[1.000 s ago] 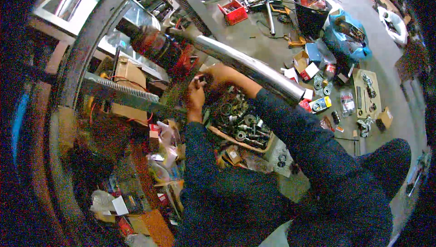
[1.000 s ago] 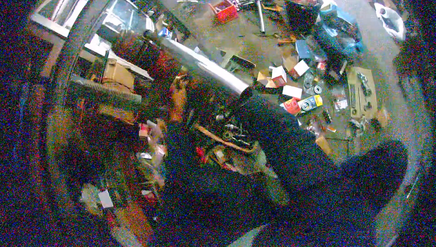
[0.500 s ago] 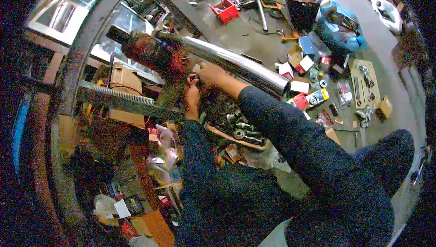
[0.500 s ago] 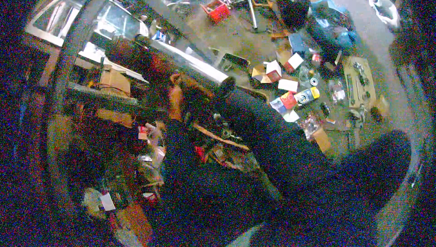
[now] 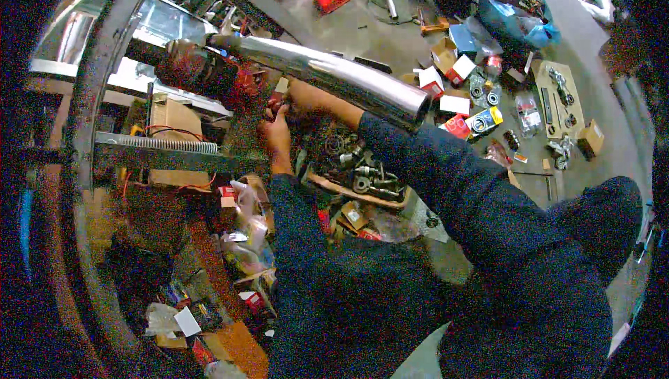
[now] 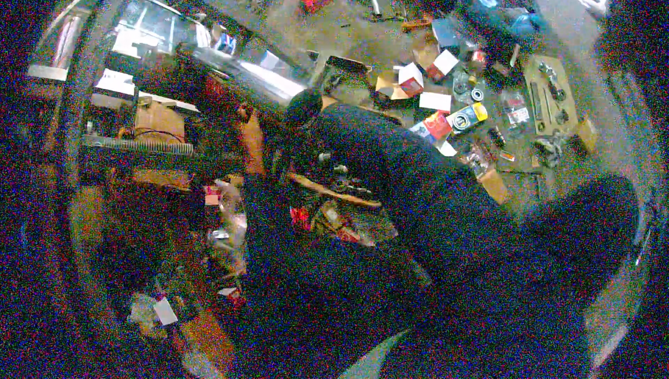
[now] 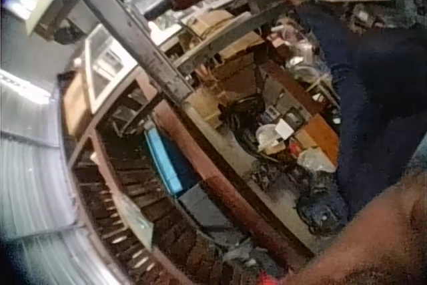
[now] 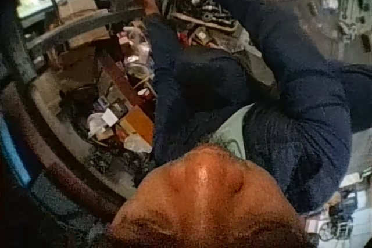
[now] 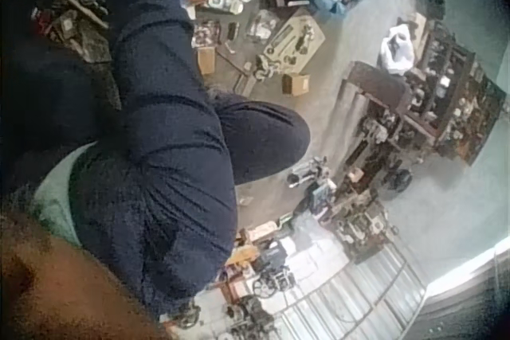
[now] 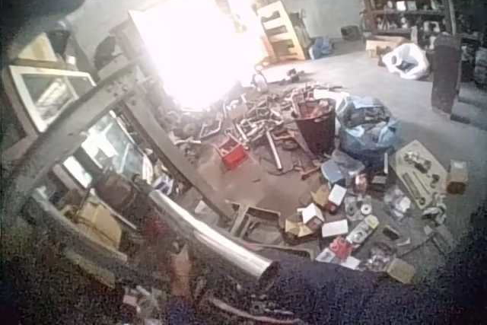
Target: The person uses a hydraulic press to assemble a metal part. They pick up a bearing and a metal shaft, place them into the press, and then repeatedly pump the handle of the press until the parts are seated.
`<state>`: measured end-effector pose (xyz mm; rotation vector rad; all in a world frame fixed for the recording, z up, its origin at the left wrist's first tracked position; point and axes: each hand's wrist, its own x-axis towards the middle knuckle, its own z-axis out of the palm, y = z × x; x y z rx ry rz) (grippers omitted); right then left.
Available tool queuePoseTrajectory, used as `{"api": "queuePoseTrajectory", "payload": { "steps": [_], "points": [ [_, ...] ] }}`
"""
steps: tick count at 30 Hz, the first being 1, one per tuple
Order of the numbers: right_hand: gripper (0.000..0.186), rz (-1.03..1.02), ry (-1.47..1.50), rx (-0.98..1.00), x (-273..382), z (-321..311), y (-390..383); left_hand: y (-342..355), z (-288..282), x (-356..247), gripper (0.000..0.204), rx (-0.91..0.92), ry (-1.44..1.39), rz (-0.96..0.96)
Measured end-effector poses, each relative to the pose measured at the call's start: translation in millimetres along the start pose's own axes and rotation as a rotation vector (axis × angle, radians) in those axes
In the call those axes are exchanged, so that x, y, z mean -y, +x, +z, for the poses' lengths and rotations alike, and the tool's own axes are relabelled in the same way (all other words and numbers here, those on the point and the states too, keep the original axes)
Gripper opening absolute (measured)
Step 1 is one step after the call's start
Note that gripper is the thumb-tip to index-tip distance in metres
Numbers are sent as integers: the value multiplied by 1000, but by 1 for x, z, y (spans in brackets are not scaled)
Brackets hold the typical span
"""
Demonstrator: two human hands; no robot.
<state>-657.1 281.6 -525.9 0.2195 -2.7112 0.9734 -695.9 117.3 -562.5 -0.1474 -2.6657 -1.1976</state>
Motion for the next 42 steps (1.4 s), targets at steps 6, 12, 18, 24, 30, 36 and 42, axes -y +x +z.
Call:
{"api": "queuePoseTrajectory", "payload": {
  "steps": [6,12,18,24,30,36,42],
  "points": [
    [45,-39,28,-10,39,2,13,34,-31,36,57,50,-148,-116],
    [45,50,-27,-14,5,1,-9,6,7,20,53,-62,-363,-149],
    [45,-30,14,-38,52,-4,-3,24,-2,55,43,-475,-396,-375],
    [45,16,-22,-43,18,-4,-16,7,24,34,32,-179,-776,-429],
    [48,-161,-38,-166,14,-15,-18,2,8,41,41,-299,-904,-129],
    [49,278,363,-188,44,-80,-57,-15,12,9,38,-125,-800,-77],
    [54,250,554,-190,73,-109,-42,-1,10,3,48,-55,55,-63]
  ]
}}
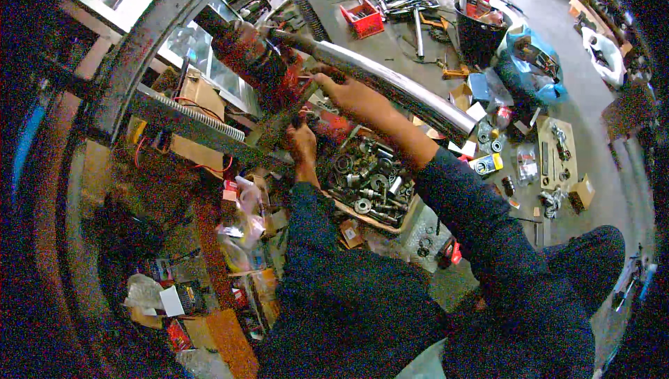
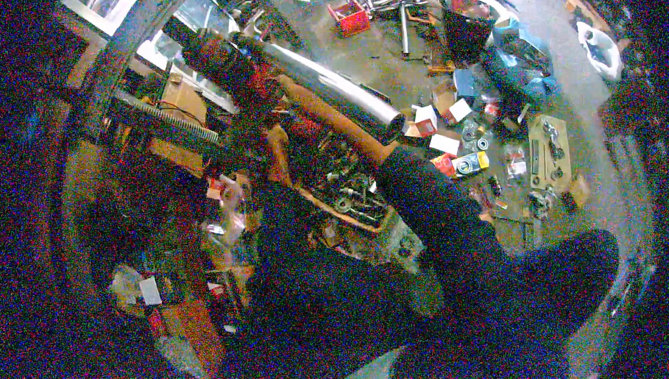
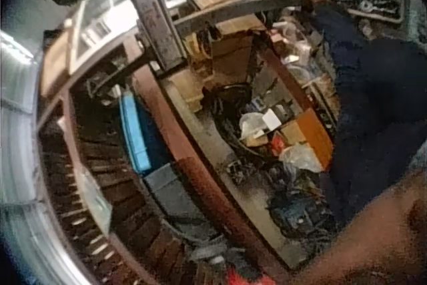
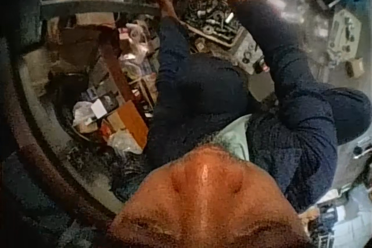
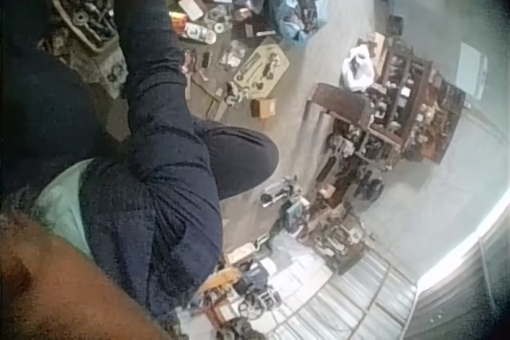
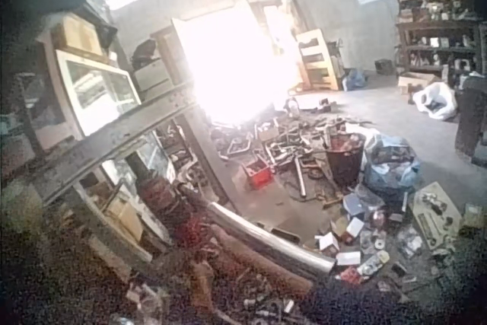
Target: The person uses a hydraulic press to assemble a metal part. They pick up a bearing and a metal shaft, place them into the press, and then repeatedly pump the handle of the press until the parts are seated.
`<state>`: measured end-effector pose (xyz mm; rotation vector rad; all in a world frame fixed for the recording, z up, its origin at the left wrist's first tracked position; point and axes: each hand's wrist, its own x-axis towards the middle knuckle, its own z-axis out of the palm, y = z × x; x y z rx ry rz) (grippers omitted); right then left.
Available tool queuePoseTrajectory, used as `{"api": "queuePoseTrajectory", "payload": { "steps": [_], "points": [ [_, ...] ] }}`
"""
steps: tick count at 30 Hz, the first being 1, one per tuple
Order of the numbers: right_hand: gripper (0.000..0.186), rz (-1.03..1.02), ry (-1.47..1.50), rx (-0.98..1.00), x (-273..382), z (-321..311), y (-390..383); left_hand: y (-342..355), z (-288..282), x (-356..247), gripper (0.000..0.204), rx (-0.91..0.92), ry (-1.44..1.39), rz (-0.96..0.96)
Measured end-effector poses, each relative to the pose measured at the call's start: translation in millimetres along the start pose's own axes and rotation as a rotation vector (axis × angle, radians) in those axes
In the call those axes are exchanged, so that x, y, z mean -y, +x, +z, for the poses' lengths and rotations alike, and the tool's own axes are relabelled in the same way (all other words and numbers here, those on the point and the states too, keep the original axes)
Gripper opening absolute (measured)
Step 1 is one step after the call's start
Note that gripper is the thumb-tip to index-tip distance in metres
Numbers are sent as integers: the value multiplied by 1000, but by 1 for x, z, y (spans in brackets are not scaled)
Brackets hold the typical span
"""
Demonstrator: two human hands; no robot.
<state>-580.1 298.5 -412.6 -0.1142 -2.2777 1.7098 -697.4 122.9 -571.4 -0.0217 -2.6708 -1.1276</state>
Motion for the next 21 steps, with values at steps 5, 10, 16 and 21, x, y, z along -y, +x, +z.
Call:
{"api": "queuePoseTrajectory", "payload": {
  "steps": [5,10,16,21],
  "points": [
    [46,92,150,-32,-7,-33,-15,-14,9,-26,51,127,51,-66],
    [31,-290,238,-143,55,-50,-56,20,13,38,37,-191,-145,546],
    [25,-351,220,-316,-27,-5,-56,-13,20,-3,30,63,-131,301],
    [40,-36,67,168,-16,47,24,-4,7,-2,30,-19,-104,300]
  ]
}}
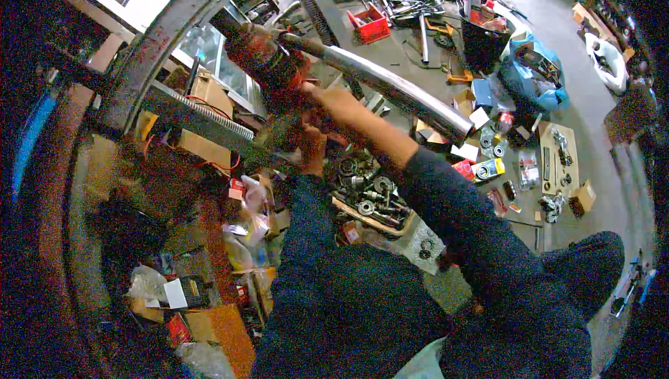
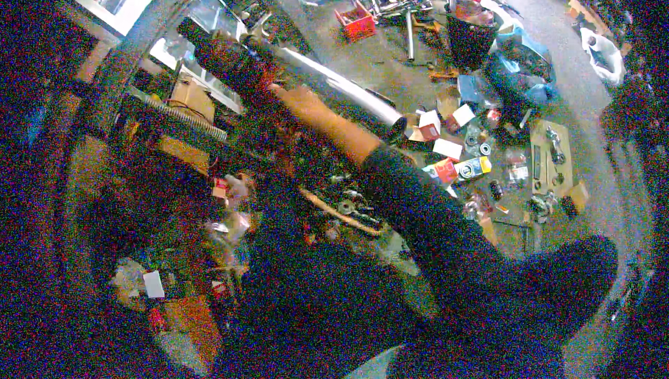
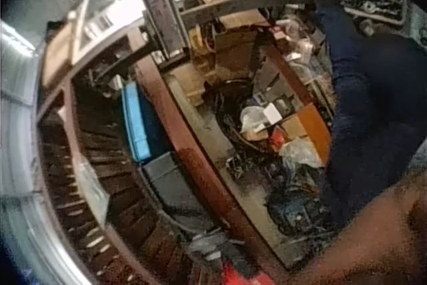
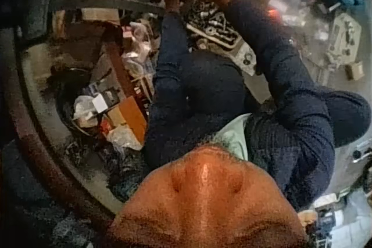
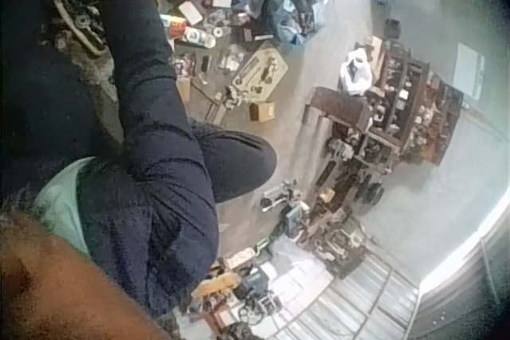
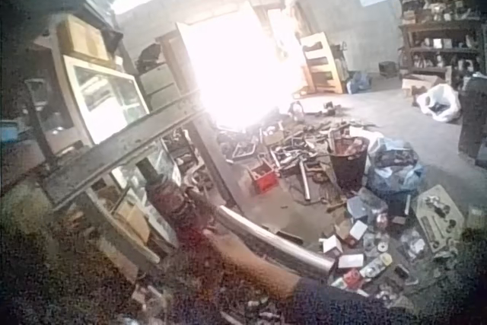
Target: The person uses a hydraulic press to assemble a metal part. They pick up a bearing and a metal shaft, place them into the press, and then repeatedly pump the handle of the press until the parts are seated.
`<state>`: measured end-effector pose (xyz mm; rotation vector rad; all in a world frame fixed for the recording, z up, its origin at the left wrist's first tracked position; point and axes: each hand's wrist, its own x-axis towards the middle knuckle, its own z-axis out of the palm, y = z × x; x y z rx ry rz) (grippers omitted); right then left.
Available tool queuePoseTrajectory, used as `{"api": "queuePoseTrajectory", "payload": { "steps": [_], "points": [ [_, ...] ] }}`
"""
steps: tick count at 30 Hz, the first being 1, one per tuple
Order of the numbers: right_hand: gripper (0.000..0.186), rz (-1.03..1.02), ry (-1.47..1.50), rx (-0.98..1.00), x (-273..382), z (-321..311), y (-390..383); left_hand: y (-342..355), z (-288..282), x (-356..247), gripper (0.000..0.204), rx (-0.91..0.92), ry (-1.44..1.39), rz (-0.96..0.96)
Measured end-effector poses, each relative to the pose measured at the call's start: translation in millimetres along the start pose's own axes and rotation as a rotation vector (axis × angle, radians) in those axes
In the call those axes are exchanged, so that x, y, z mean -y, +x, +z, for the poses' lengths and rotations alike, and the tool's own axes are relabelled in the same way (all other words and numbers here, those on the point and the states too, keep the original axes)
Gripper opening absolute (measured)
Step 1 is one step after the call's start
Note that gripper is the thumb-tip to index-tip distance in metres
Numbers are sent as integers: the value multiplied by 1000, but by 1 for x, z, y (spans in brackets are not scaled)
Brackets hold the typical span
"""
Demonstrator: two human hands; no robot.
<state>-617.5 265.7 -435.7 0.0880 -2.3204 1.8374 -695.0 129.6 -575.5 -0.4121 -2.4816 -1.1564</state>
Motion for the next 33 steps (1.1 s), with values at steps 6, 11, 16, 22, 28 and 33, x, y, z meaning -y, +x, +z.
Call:
{"api": "queuePoseTrajectory", "payload": {
  "steps": [6,11,16,22,28,33],
  "points": [
    [41,322,400,195,-14,18,37,3,4,5,29,-34,5,-17],
    [35,-387,-581,-73,44,-13,8,6,3,5,29,-51,26,-22],
    [36,-597,-647,-159,43,-27,15,6,21,-10,28,-41,2,-8],
    [33,-454,-462,-131,34,-42,-32,4,27,-8,28,-26,-13,-1],
    [35,-827,-250,-1012,62,-77,-111,4,13,5,28,-37,23,2],
    [29,-904,-1123,-930,167,-124,-95,4,10,9,28,-34,44,2]
  ]
}}
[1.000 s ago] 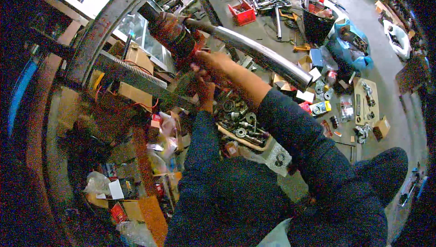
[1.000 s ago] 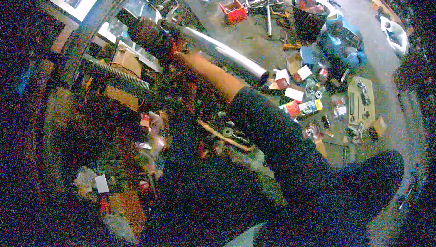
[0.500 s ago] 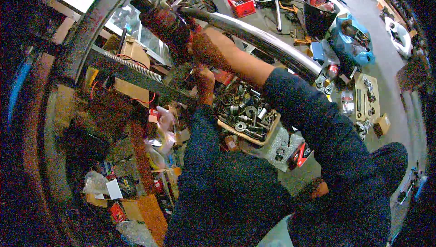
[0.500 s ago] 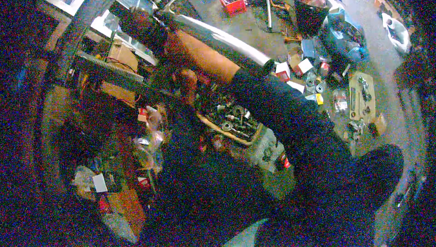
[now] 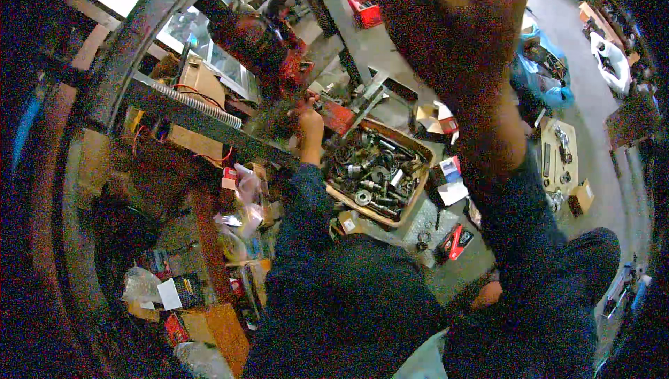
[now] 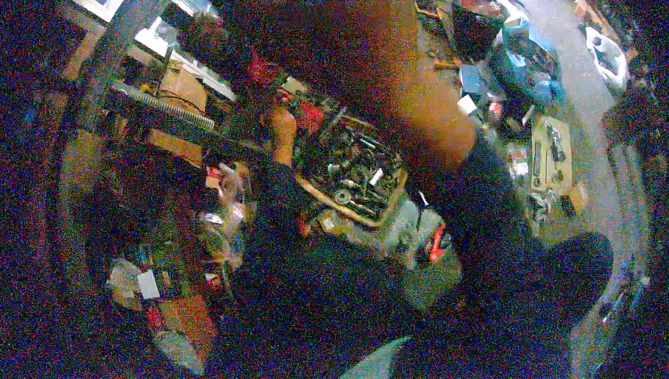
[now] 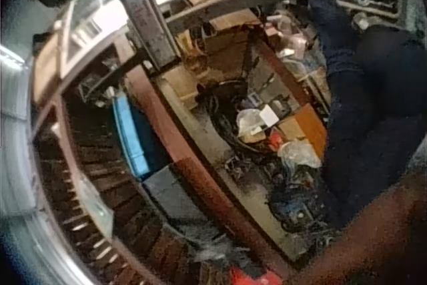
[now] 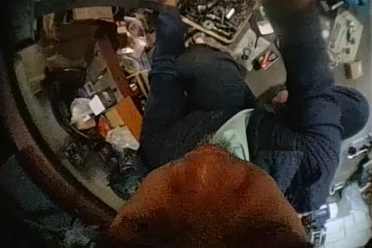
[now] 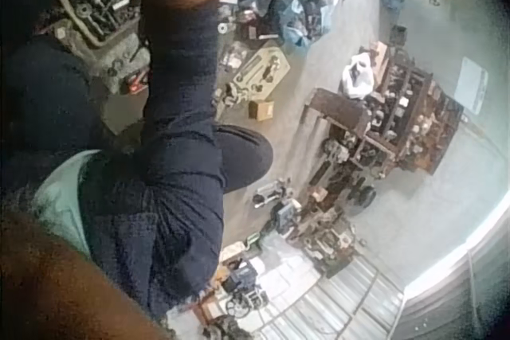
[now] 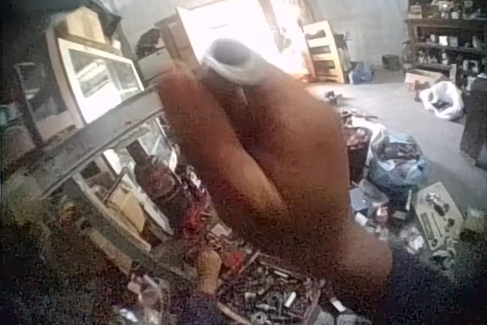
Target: The person uses a hydraulic press to assemble a metal part. They pick up a bearing and a metal shaft, place them into the press, and then repeatedly pump the handle of the press until the parts are seated.
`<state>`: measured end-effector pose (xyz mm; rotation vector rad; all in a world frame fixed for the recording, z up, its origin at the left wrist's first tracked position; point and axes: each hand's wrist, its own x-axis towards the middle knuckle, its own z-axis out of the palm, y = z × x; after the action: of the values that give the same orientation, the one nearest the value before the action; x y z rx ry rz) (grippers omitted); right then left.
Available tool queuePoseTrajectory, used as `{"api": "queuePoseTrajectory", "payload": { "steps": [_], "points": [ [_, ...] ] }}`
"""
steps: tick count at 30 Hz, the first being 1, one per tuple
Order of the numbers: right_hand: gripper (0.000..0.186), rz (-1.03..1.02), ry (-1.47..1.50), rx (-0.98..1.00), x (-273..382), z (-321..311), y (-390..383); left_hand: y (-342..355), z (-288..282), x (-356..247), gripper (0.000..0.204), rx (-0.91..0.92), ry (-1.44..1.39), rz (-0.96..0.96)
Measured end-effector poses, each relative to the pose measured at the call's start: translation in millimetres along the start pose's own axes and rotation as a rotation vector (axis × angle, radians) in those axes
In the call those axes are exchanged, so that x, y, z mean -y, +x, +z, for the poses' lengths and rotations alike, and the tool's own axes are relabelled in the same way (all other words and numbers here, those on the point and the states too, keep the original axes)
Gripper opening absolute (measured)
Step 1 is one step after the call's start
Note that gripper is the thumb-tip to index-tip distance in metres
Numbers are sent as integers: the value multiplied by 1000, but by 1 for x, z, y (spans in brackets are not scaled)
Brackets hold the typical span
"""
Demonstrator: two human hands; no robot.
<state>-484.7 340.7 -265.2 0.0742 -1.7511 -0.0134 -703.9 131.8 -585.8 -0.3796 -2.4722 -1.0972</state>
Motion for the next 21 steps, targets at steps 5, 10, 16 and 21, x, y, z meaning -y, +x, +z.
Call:
{"api": "queuePoseTrajectory", "payload": {
  "steps": [5,10,16,21],
  "points": [
    [41,358,592,82,24,-2,-61,-2,-19,15,28,-14,23,-11],
    [30,104,545,492,5,-37,-149,-2,11,-10,28,13,-24,21],
    [23,62,518,-242,-7,7,-4,5,3,-1,28,10,-16,29],
    [32,239,651,156,25,-12,-133,-6,8,11,28,28,1,28]
  ]
}}
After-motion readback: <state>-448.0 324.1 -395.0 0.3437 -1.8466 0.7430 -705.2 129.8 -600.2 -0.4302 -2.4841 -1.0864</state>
